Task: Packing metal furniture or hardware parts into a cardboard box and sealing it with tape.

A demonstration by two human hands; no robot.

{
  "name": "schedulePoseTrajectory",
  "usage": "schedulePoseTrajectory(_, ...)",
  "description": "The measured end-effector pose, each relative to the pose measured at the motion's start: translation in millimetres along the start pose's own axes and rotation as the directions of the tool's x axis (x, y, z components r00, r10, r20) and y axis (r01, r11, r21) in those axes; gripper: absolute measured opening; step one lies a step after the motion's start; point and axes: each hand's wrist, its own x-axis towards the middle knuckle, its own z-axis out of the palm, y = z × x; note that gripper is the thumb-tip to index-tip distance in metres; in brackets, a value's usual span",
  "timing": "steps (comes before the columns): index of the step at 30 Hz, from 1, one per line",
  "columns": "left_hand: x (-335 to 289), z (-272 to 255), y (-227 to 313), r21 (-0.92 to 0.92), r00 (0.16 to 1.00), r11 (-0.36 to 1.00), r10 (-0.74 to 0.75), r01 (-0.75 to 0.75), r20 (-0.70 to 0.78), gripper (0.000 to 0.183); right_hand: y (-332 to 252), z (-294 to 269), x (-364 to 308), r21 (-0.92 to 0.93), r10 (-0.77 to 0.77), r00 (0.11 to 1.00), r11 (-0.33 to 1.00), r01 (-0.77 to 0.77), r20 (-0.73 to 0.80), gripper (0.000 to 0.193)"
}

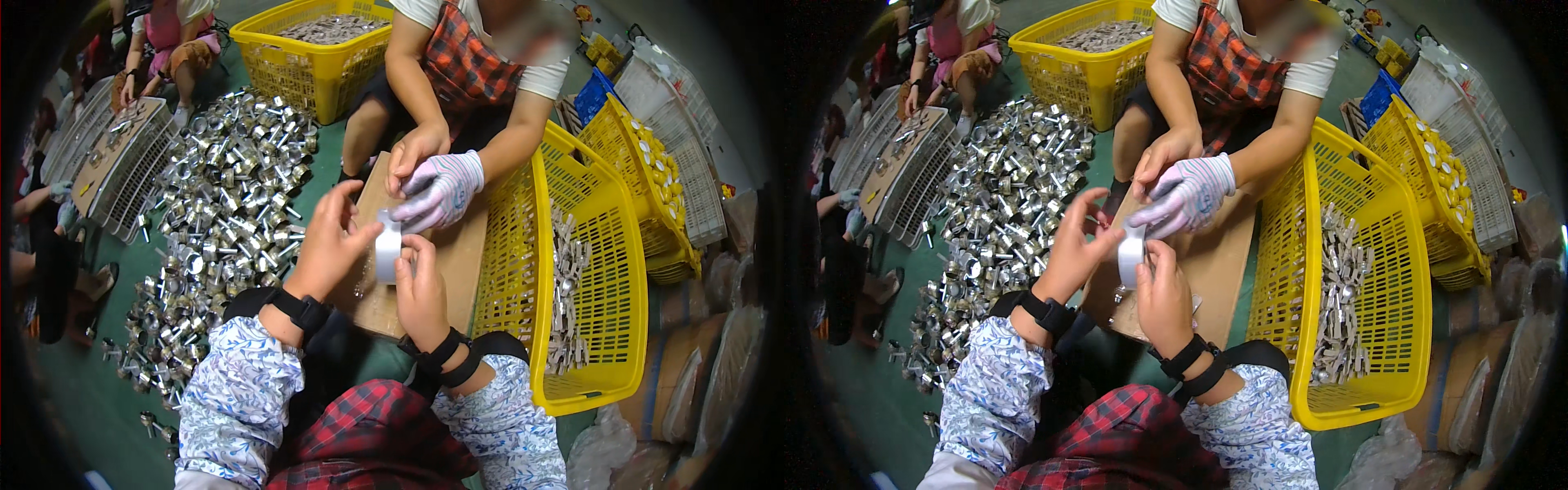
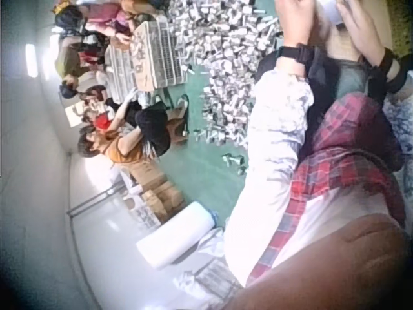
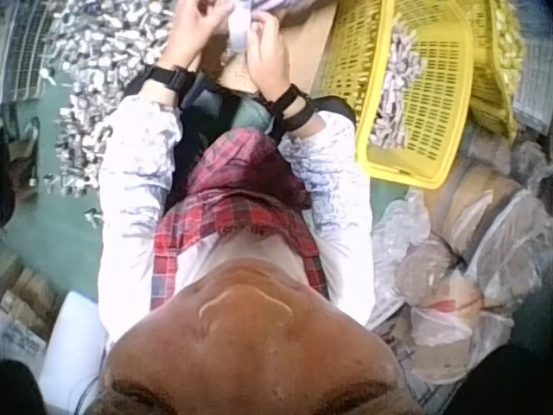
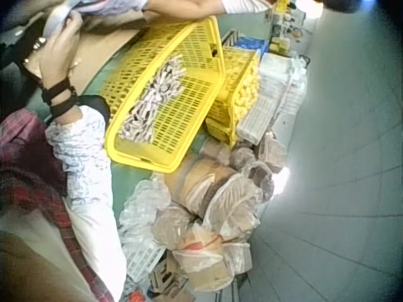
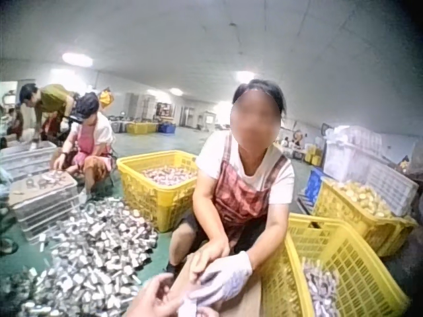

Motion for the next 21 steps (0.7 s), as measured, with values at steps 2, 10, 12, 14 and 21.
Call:
schedulePoseTrajectory(2,-1.9,-5.1,9.9,-0.411,0.969,0.878,-0.22,0.245,0.109,0.057,1.9,-3.7,-4.2,0.03,0.027,1.0,0.999,-0.027,-0.013,0.032)
schedulePoseTrajectory(10,-2.9,-2.3,-6.4,-0.593,0.815,0.578,-0.257,0.561,0.52,0.054,-5.1,-8.7,-6.7,0.071,0.04,0.999,0.997,-0.039,-0.017,0.031)
schedulePoseTrajectory(12,-0.8,-0.4,14.4,-0.595,0.768,0.507,-0.255,0.624,0.587,0.055,1.0,-9.5,-9.9,0.075,0.038,0.999,0.996,-0.036,-0.026,0.03)
schedulePoseTrajectory(14,2.6,3.4,22.1,-0.588,0.721,0.438,-0.258,0.68,0.643,0.055,0.7,-9.5,-10.9,0.092,0.033,0.999,0.995,-0.03,-0.027,0.03)
schedulePoseTrajectory(21,15.4,28.3,0.8,-0.672,0.721,0.291,-0.108,0.681,0.684,0.042,7.1,-3.6,-10.0,0.001,-0.035,0.999,0.999,0.035,-0.019,0.033)
